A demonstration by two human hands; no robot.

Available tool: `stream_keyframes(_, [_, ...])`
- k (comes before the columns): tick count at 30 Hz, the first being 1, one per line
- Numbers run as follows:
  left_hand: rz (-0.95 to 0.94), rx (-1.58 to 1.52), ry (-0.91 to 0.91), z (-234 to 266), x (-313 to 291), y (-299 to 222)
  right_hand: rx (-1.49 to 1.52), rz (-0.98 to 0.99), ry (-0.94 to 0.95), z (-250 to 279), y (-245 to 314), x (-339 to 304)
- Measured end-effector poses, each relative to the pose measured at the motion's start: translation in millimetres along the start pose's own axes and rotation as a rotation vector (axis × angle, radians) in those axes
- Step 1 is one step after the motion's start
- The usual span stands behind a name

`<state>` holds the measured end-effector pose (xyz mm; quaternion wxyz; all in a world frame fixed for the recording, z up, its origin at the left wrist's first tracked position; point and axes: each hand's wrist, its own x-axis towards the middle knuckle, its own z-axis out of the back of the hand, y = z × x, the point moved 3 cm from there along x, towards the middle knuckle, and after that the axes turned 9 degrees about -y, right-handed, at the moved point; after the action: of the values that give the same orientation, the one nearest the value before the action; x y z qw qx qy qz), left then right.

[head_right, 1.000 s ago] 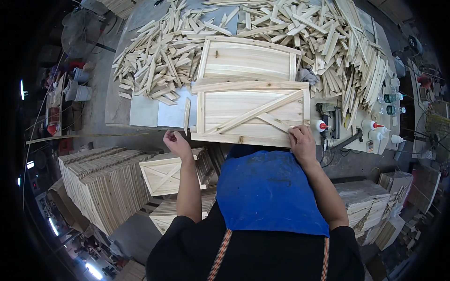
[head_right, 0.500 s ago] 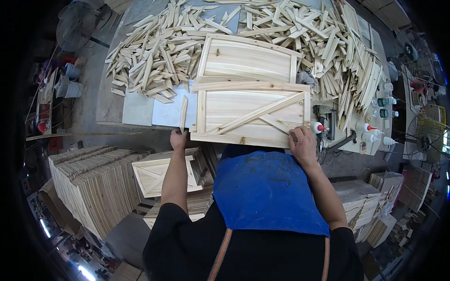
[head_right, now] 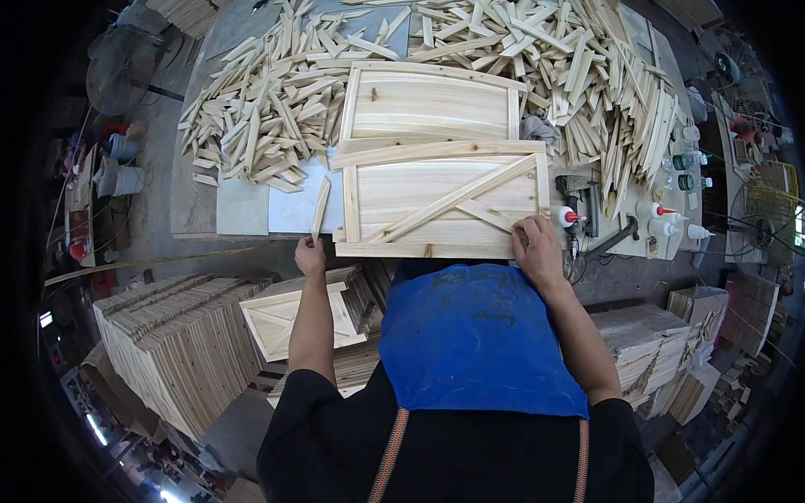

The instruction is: Assembling wooden panels by gluing and nailing diagonal braces onto rectangular frames.

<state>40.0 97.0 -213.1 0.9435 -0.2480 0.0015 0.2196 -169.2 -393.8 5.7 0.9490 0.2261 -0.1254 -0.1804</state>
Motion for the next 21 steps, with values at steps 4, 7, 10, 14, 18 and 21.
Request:
stream_keyframes(4, [-0.022, -0.040, -0.031, 3.0, -7.7, -6.2, 0.018, 0.000, -0.010, -0.8, -2.5, -0.5])
stream_keyframes(7, [-0.014, -0.058, -0.040, 3.0, -14.3, -9.1, 0.017, 0.007, -0.016, -0.3, -3.4, 0.2])
stream_keyframes(10, [0.014, -0.053, -0.039, 1.8, -19.4, -7.5, 0.005, 0.020, -0.007, -0.2, -1.8, 1.9])
stream_keyframes(14, [0.009, -0.066, -0.039, 0.9, -22.7, -12.3, 0.006, 0.027, -0.007, -0.3, -2.6, 2.5])
stream_keyframes(18, [0.033, -0.115, -0.028, -1.4, -32.0, -15.4, 0.017, 0.045, -0.017, 0.2, -4.8, 1.7])
stream_keyframes(21, [0.066, -0.162, -0.044, -1.0, -36.6, -15.5, 0.021, 0.040, 0.004, 0.1, -4.4, 2.8])
